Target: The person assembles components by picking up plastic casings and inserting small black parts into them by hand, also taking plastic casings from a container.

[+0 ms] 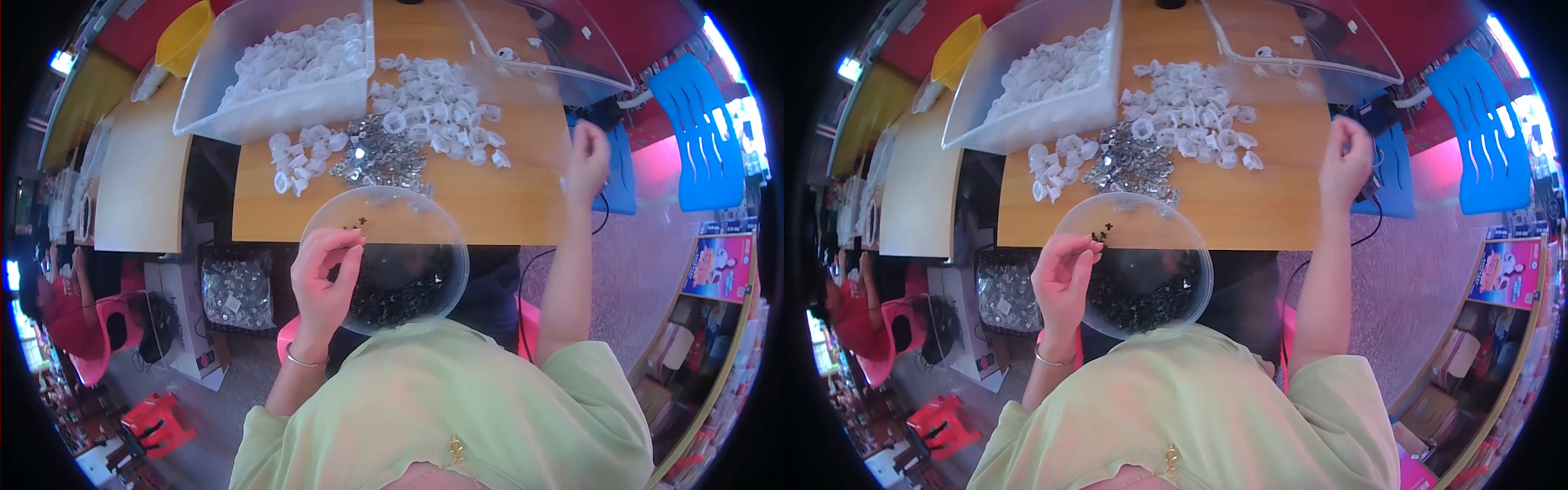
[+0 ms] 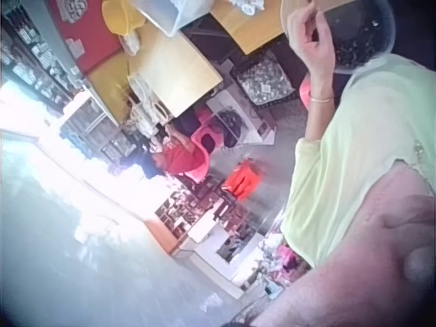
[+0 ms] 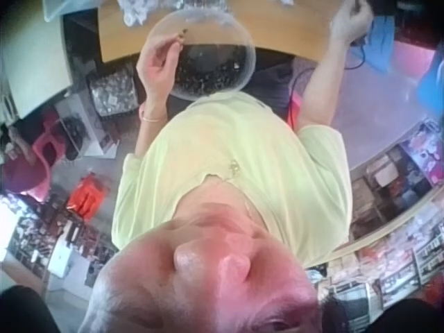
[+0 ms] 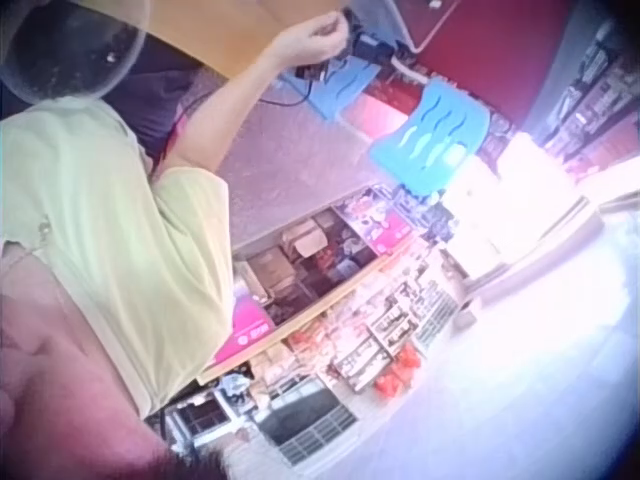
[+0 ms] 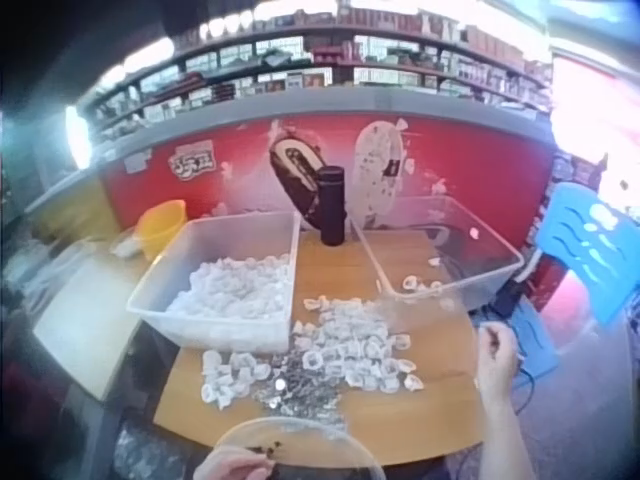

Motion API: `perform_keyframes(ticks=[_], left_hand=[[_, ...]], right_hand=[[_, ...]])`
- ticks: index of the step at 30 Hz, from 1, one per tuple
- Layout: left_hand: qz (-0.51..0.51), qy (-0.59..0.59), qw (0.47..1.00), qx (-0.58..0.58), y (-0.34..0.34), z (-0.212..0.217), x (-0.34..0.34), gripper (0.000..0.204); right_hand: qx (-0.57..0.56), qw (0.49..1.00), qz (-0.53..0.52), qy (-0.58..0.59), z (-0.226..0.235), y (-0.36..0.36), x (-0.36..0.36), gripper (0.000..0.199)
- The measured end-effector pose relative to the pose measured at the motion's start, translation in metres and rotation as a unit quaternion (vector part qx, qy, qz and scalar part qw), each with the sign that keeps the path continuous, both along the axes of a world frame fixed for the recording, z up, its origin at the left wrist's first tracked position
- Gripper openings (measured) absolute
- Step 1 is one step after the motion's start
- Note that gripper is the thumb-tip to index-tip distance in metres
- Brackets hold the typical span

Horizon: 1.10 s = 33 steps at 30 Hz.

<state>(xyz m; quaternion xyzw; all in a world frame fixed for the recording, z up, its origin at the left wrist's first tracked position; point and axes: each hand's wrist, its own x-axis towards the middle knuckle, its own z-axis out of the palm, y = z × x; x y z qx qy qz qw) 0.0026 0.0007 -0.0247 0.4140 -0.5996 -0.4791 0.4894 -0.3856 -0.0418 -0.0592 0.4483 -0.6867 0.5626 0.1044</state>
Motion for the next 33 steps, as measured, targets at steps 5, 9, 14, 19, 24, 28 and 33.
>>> perform_keyframes(ticks=[5, 9, 14, 19, 24, 28, 33], left_hand=[[-0.007, 0.008, 1.000, 0.013, -0.003, -0.002, -0.005, 0.021], [-0.028, 0.014, 0.999, 0.014, -0.002, -0.002, -0.015, 0.022], [-0.049, 0.013, 0.999, 0.014, -0.002, 0.003, -0.018, 0.021], [-0.081, 0.022, 0.996, 0.026, -0.001, 0.010, -0.010, 0.019], [-0.440, 0.288, 0.835, 0.162, 0.001, 0.077, -0.028, 0.035], [-0.660, 0.431, 0.597, 0.149, 0.020, 0.138, -0.063, 0.060], [-0.704, 0.488, 0.449, 0.255, 0.049, 0.188, -0.082, 0.069]], right_hand=[[0.164, 0.970, -0.083, 0.157, -0.014, 0.029, 0.018, 0.019], [0.125, 0.990, 0.038, -0.059, -0.014, 0.024, 0.021, 0.018], [-0.022, 0.932, 0.193, -0.305, 0.008, 0.013, 0.028, 0.018], [0.188, 0.969, 0.080, 0.136, 0.015, 0.038, 0.028, 0.022], [0.284, 0.941, 0.099, 0.156, -0.008, 0.069, 0.045, 0.022], [0.307, 0.941, 0.095, 0.104, -0.018, 0.067, 0.039, 0.019], [0.272, 0.950, 0.109, 0.107, -0.022, 0.064, 0.043, 0.019]])
